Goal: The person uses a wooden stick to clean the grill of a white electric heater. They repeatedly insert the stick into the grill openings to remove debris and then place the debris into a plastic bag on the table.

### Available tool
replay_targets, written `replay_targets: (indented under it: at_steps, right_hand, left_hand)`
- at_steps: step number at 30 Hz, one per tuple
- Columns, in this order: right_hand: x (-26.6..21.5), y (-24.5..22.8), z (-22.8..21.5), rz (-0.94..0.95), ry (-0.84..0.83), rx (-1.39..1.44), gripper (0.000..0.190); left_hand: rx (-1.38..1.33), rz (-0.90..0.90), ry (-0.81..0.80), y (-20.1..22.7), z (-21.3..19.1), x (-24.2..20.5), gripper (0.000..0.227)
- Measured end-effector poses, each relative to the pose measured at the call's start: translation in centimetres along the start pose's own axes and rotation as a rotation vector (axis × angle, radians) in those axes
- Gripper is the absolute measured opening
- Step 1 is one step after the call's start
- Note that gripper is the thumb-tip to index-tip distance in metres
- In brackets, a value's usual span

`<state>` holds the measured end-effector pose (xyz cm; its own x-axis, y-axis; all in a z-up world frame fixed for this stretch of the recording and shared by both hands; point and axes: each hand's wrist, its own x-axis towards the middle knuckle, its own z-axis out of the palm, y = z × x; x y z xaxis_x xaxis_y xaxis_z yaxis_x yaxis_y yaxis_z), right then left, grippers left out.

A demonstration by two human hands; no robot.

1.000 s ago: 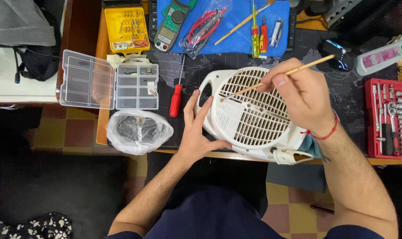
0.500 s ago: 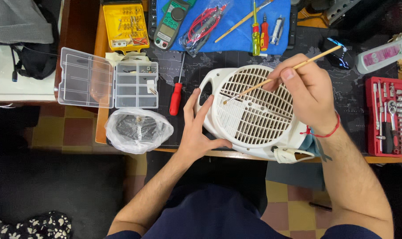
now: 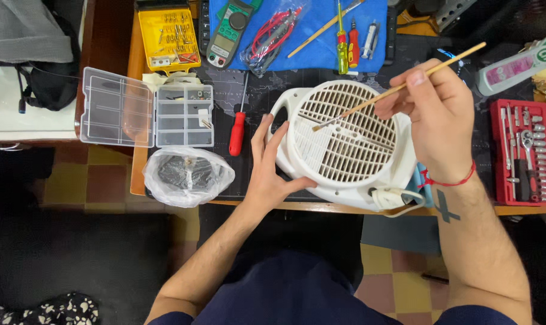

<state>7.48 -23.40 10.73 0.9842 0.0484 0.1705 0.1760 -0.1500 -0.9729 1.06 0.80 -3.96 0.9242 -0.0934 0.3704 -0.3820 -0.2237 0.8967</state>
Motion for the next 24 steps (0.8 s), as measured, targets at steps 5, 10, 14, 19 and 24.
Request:
replay_targets:
  at_steps: [5, 10, 14, 19, 24]
  right_hand:
    - [-1.8, -1.4, 0.0, -0.007, 0.001, 0.035, 0.022]
    - [-4.7, -2.7, 0.6, -0.194, -0.07, -0.189, 0.015]
    - [-6.7, -3.2, 2.5, -0.063, -0.009, -0.126, 0.018]
    - [-7.6, -2.5, 2.8, -0.048, -0.052, -0.095, 0.016]
    - [-8.2, -2.1, 3.2, -0.095, -0.097, -0.126, 0.018]
  left_hand:
    - [-0.023, -0.012, -0.054, 0.9, -1.4, 0.5, 0.104]
    - [0.044, -0.008, -0.074, 2.6, -2.9, 0.1, 0.1]
    - [0.066, -0.018, -0.034, 3.8, -4.4, -0.2, 0.091]
    - [0.239, 0.119, 0.118, 6.0, -6.7, 0.0, 0.036]
    - [0.482, 0.196, 0.141, 6.4, -7.1, 0.1, 0.039]
